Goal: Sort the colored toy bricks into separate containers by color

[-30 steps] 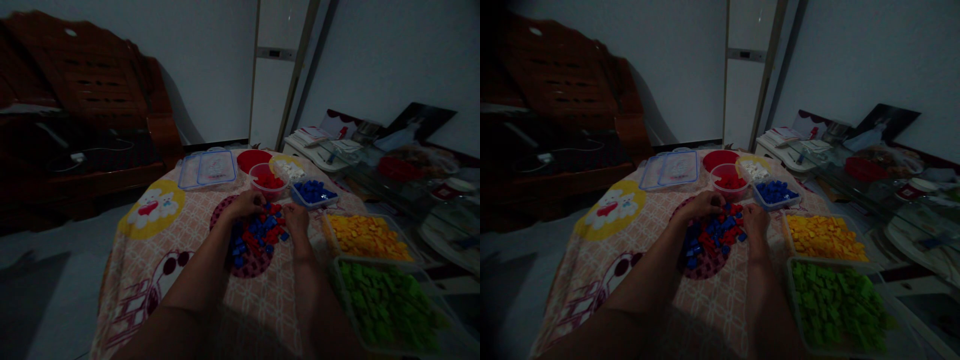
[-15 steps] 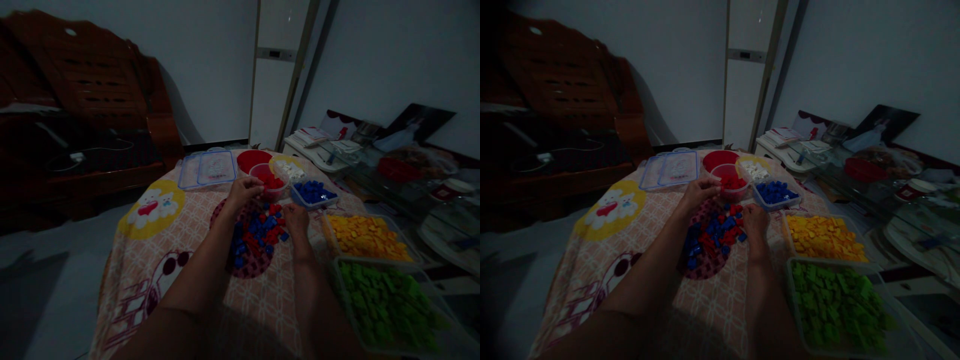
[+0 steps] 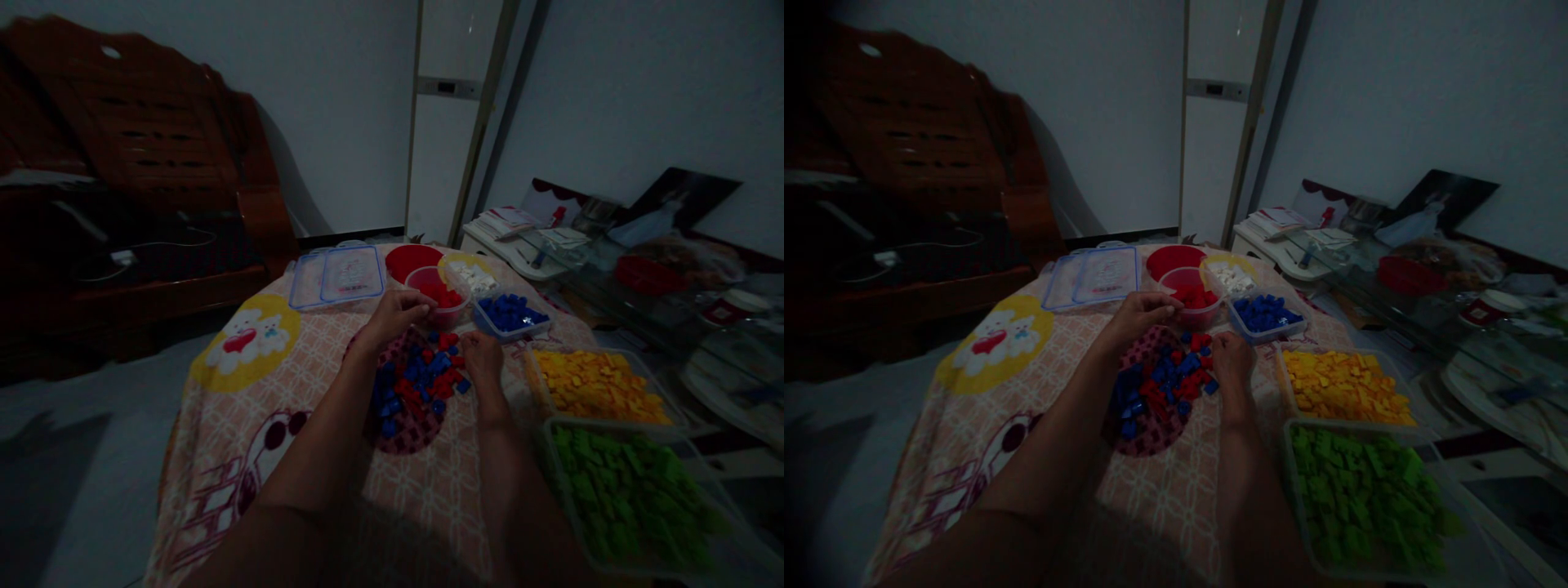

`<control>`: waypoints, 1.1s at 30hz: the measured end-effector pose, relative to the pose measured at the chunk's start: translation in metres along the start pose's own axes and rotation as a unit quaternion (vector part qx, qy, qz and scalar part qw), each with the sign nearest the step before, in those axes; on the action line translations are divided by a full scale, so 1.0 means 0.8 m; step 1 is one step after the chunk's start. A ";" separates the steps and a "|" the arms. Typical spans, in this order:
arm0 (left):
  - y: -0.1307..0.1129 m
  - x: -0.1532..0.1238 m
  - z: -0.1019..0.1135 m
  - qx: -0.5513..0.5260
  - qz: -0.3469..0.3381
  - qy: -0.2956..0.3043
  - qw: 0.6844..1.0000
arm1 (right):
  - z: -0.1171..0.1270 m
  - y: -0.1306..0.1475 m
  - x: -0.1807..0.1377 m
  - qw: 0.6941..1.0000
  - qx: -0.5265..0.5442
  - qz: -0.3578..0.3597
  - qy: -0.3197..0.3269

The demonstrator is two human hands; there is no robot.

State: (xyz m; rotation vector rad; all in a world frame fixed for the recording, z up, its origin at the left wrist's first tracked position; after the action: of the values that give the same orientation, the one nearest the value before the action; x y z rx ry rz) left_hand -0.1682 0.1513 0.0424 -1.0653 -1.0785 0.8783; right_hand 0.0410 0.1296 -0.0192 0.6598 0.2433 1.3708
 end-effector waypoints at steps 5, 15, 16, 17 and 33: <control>-0.002 -0.002 -0.027 0.185 -0.022 0.129 0.974 | -0.002 -0.002 0.002 1.000 0.005 0.006 0.003; 0.039 -0.004 -0.074 0.464 -0.038 0.159 0.870 | -0.003 -0.004 0.003 1.000 0.009 0.006 0.008; 0.039 -0.004 -0.072 0.471 -0.031 0.159 0.867 | -0.004 -0.004 0.003 1.000 0.008 0.006 0.008; 0.038 -0.004 -0.069 0.473 -0.024 0.160 0.866 | -0.004 -0.005 0.003 1.000 0.006 0.006 0.007; -0.016 -0.009 -0.025 0.070 0.012 0.154 0.986 | -0.006 -0.005 0.004 1.000 -0.003 0.016 0.001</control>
State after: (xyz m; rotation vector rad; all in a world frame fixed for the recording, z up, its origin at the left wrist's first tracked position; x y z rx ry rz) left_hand -0.1500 0.1368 0.0504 -1.0577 -0.7372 0.7659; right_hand 0.0426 0.1335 -0.0245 0.6598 0.2303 1.4017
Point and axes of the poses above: each hand's wrist, its own x-axis towards the middle knuckle, its own z-axis out of the back of the hand, y = z × x, the point moved 3 cm from there along x, towards the middle knuckle
